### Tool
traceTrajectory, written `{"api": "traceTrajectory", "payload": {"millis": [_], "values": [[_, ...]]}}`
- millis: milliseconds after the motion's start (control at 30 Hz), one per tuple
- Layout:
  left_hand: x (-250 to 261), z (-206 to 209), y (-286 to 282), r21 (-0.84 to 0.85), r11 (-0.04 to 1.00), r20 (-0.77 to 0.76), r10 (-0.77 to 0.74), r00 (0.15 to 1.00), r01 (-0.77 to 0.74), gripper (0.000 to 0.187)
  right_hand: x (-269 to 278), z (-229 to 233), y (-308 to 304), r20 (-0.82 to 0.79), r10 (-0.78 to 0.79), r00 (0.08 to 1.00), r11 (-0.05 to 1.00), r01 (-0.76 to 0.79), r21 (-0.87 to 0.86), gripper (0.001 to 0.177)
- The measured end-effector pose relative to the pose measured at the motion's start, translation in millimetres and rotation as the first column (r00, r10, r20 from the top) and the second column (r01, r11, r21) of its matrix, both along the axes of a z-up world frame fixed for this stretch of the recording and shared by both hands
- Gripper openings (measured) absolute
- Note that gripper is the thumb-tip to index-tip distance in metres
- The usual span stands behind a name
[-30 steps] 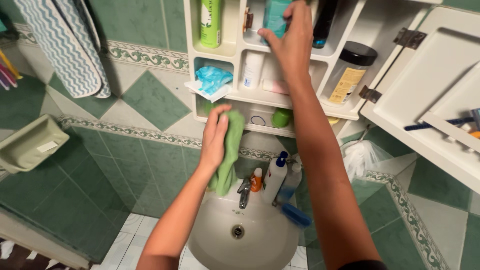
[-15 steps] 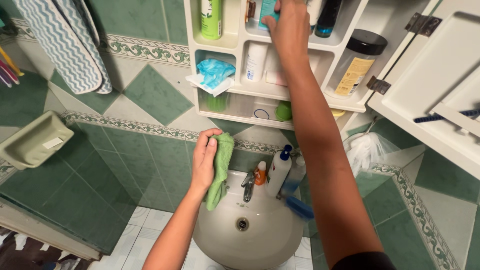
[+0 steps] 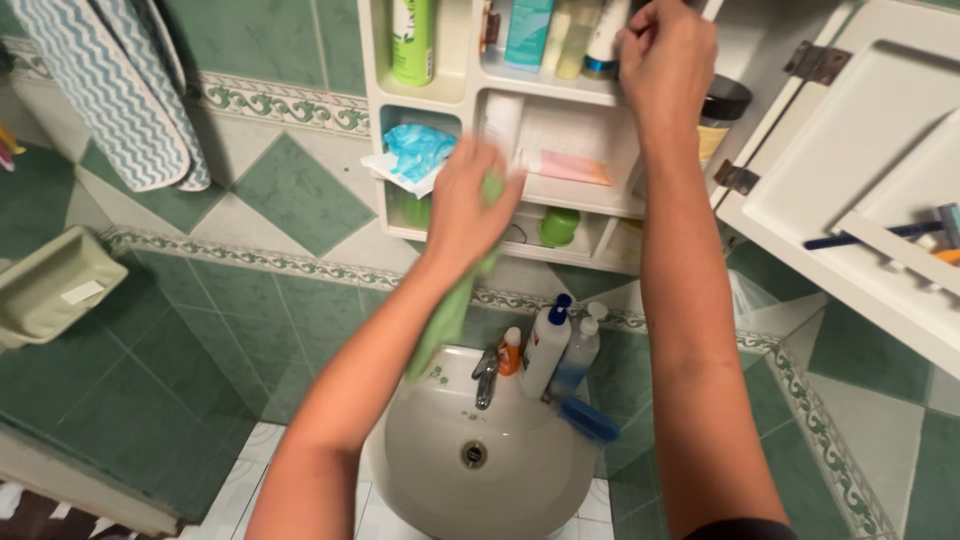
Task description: The person wipes various toiletries with a green cloth and places them into a wall-mounted cabinet above the sink. Items handled include a black tube, a white tube, a green tube, a blue box, a small white tube, and a blue packet.
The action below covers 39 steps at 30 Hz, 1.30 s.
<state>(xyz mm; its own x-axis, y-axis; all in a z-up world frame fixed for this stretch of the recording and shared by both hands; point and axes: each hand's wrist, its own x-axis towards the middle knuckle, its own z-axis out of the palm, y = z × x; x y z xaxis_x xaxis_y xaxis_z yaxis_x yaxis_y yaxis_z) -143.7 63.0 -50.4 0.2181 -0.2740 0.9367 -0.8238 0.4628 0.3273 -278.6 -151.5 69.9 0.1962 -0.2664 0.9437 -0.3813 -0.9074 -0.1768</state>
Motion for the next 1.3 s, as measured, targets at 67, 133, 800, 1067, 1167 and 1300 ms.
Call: {"api": "traceTrajectory", "payload": {"millis": [67, 133, 800, 1067, 1167, 1300], "values": [[5.3, 33.4, -36.2, -0.081, 0.994, 0.061, 0.077, 0.995, -0.072, 0.033, 0.2, -5.4, 0.4, 0.002, -0.021, 1.0, 0.992, 0.021, -0.125, 0.021], [11.6, 57.4, -63.7, -0.018, 0.982, 0.07, 0.188, 0.98, -0.187, 0.046, 0.3, -7.7, 1.3, -0.016, -0.027, 1.0, 0.979, 0.023, -0.203, 0.025], [39.2, 81.9, -151.3, 0.346, 0.812, 0.149, 0.446, 0.882, -0.47, 0.102, 27.8, -0.3, -6.9, -0.249, -0.151, 0.957, 0.952, 0.072, -0.299, 0.059], [35.0, 79.3, -142.4, 0.376, 0.828, 0.148, 0.391, 0.909, -0.417, 0.075, 36.8, -7.9, -11.5, -0.245, -0.235, 0.941, 0.957, 0.18, -0.226, 0.045], [23.9, 73.7, -120.4, 0.234, 0.881, 0.152, 0.384, 0.911, -0.411, 0.062, 35.2, -15.5, -19.4, -0.176, -0.177, 0.968, 0.949, 0.12, -0.293, 0.042], [1.6, 52.6, -57.8, 0.014, 0.969, 0.121, 0.245, 0.962, -0.248, 0.044, 24.7, -25.3, -16.2, -0.224, -0.039, 0.974, 0.984, -0.001, -0.177, 0.032]]}}
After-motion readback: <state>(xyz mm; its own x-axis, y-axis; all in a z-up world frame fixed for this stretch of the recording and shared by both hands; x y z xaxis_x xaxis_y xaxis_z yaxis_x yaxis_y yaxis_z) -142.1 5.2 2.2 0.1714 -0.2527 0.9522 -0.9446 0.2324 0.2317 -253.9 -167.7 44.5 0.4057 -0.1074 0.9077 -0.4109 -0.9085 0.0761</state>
